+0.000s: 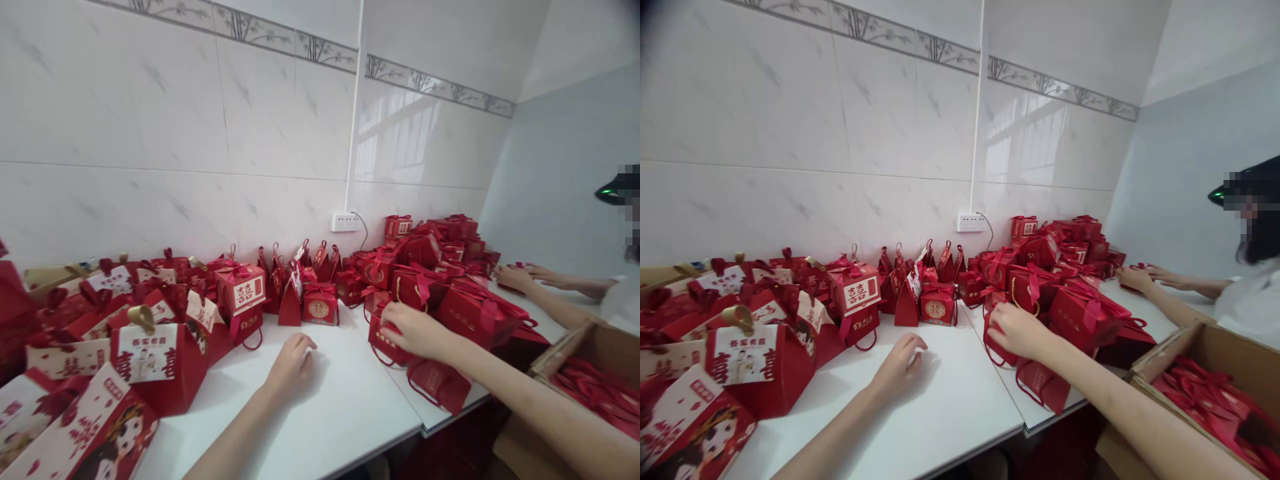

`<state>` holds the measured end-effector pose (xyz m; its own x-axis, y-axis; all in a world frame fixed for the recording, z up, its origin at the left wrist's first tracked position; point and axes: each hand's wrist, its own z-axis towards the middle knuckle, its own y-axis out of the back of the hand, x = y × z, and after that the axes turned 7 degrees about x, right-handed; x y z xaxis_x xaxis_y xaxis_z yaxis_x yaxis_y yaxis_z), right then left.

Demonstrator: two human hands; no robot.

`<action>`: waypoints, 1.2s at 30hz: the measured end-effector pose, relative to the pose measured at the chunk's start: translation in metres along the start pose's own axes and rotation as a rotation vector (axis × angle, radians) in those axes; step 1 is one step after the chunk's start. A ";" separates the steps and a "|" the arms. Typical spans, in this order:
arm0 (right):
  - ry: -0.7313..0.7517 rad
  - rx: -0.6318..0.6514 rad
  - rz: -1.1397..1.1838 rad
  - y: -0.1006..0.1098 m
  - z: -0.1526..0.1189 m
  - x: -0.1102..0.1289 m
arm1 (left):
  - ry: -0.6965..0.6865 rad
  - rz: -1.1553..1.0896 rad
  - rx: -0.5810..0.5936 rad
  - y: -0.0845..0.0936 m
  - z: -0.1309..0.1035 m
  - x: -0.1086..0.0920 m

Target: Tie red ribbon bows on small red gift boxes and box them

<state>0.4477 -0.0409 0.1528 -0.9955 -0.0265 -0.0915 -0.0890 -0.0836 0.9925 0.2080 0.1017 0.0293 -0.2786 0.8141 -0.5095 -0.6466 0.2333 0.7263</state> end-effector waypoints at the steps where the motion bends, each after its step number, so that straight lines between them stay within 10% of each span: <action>1: -0.097 -0.044 -0.045 0.007 0.004 -0.010 | -0.038 0.009 0.027 0.001 -0.002 -0.002; 6: -0.614 -0.103 -0.142 0.037 0.020 -0.067 | -0.142 0.095 0.072 0.003 -0.004 -0.007; 11: -0.762 0.046 -0.088 0.037 0.031 -0.091 | -0.138 0.139 0.082 0.002 -0.004 -0.008; 30: -0.448 0.000 -0.123 0.032 0.030 -0.079 | -0.083 0.089 0.084 0.000 -0.004 -0.003; 36: -0.141 -0.248 -0.245 0.044 0.028 -0.052 | -0.028 -0.001 0.070 0.002 -0.004 -0.006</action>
<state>0.4940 -0.0157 0.2038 -0.9419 0.1603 -0.2951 -0.3318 -0.3096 0.8911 0.2059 0.0949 0.0321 -0.2573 0.8284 -0.4976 -0.5949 0.2700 0.7571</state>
